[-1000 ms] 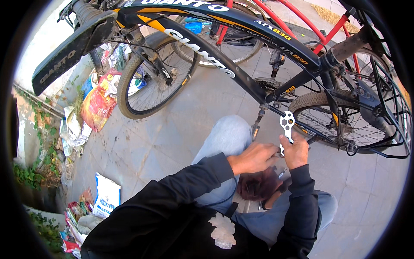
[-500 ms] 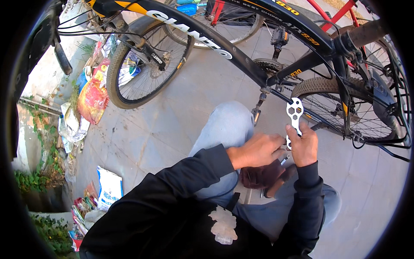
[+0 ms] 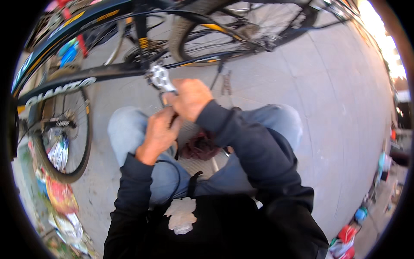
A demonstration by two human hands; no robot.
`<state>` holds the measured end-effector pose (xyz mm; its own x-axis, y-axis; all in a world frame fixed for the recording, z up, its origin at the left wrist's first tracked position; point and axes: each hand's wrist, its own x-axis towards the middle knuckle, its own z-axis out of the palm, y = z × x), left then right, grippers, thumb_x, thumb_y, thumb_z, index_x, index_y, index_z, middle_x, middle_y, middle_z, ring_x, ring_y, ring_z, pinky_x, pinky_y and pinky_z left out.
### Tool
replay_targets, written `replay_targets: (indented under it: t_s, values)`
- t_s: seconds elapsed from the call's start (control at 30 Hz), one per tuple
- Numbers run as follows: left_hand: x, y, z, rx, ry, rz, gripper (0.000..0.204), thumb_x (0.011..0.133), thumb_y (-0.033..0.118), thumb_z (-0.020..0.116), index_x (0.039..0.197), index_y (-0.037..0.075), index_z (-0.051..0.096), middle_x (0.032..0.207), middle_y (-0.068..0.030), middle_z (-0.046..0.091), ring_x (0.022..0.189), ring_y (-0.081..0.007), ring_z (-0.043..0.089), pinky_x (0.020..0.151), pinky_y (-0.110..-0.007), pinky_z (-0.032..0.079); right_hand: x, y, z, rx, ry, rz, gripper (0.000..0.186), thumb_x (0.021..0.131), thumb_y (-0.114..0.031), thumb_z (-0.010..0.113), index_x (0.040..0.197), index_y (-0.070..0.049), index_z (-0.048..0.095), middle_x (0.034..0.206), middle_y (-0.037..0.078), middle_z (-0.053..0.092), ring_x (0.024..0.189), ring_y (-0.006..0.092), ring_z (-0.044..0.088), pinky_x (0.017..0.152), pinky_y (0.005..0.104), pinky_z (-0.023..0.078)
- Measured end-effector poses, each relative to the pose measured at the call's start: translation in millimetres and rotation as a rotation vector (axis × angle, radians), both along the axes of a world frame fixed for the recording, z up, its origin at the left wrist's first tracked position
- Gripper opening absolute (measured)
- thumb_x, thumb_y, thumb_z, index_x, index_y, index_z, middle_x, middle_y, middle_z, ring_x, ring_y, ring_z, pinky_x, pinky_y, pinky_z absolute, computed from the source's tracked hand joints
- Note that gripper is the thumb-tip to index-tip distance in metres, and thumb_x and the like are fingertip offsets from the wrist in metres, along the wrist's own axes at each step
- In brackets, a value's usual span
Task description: The person sits on the ground and uses a multi-tool to tighten the bolt on the bicycle seat post. They then move to the crankset and use the tool to tighten the pedal axle bolt. Finally, they wipe the pedal with a cloth.
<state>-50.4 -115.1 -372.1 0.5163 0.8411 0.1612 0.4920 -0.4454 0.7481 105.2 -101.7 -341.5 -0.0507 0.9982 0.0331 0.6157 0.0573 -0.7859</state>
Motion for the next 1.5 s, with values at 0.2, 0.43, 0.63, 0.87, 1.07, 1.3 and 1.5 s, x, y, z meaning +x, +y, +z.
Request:
replay_targets:
  t_s: [0.2,0.43,0.63,0.87,1.07,1.3,1.5]
  values:
    - [7.5,-1.1,-4.8,-0.049,-0.021,-0.008,0.009,0.079,0.005,0.063,0.082,-0.001,0.058,0.075,-0.0203,0.062,0.072,-0.0403,0.061,0.06,-0.043,0.047,0.8,-7.7,1.2,-0.06,-0.036,-0.069,0.026,0.08,-0.025,0.062,0.08,0.001,0.062,0.074,0.023,0.062,0.075,0.0415,0.061,0.07,0.0466,0.048]
    - [8.6,-1.2,-0.1,-0.061,-0.007,-0.032,0.009,0.08,0.004,0.062,0.085,-0.003,0.058,0.075,-0.0216,0.062,0.069,-0.04,0.061,0.059,-0.041,0.047,-0.8,-9.4,-4.6,-0.042,-0.069,-0.048,0.027,0.082,-0.028,0.061,0.083,-0.001,0.06,0.07,0.022,0.06,0.072,0.0426,0.058,0.067,0.0485,0.046]
    - [7.6,0.0,-2.8,-0.02,-0.013,-0.045,0.018,0.082,0.011,0.065,0.084,-0.005,0.058,0.071,-0.0189,0.06,0.062,-0.0296,0.059,0.057,-0.036,0.046,-0.7,-9.7,-6.6,-0.023,-0.065,-0.034,0.026,0.082,-0.028,0.061,0.083,-0.002,0.061,0.071,0.021,0.06,0.072,0.042,0.059,0.068,0.0486,0.046]
    - [5.9,0.6,-8.3,-0.022,-0.007,-0.041,0.021,0.083,0.015,0.068,0.085,-0.005,0.059,0.069,-0.0166,0.06,0.057,-0.0219,0.056,0.056,-0.033,0.045,-0.8,-9.1,-7.5,-0.015,-0.093,-0.028,0.026,0.082,-0.028,0.06,0.084,-0.001,0.06,0.071,0.021,0.061,0.073,0.0421,0.059,0.068,0.0486,0.046]
    - [2.9,-0.5,-10.6,-0.02,-0.002,-0.03,0.017,0.082,0.009,0.067,0.088,-0.004,0.06,0.07,-0.0152,0.061,0.059,-0.021,0.058,0.057,-0.032,0.046,-2.3,-9.2,-2.2,-0.035,-0.099,-0.025,0.026,0.079,-0.025,0.061,0.083,0.0,0.063,0.073,0.024,0.062,0.076,0.0411,0.062,0.071,0.0467,0.049]
    - [-3.4,-1.6,2.4,-0.072,-0.044,-0.026,0.019,0.082,0.006,0.065,0.098,-0.004,0.062,0.08,-0.0144,0.064,0.067,-0.0193,0.063,0.061,-0.03,0.05,9.8,-4.0,4.6,0.033,-0.191,-0.04,0.026,0.08,-0.026,0.061,0.082,0.0,0.061,0.073,0.022,0.062,0.075,0.04,0.062,0.07,0.0468,0.049]
    - [-16.3,-3.3,4.3,-0.103,-0.067,-0.014,0.023,0.081,0.006,0.064,0.103,-0.003,0.062,0.085,-0.0146,0.065,0.071,-0.0195,0.064,0.064,-0.03,0.05,20.2,-16.7,-2.3,0.049,-0.129,-0.081,0.026,0.083,-0.025,0.062,0.084,0.001,0.06,0.066,0.022,0.057,0.064,0.0409,0.057,0.061,0.0455,0.044]
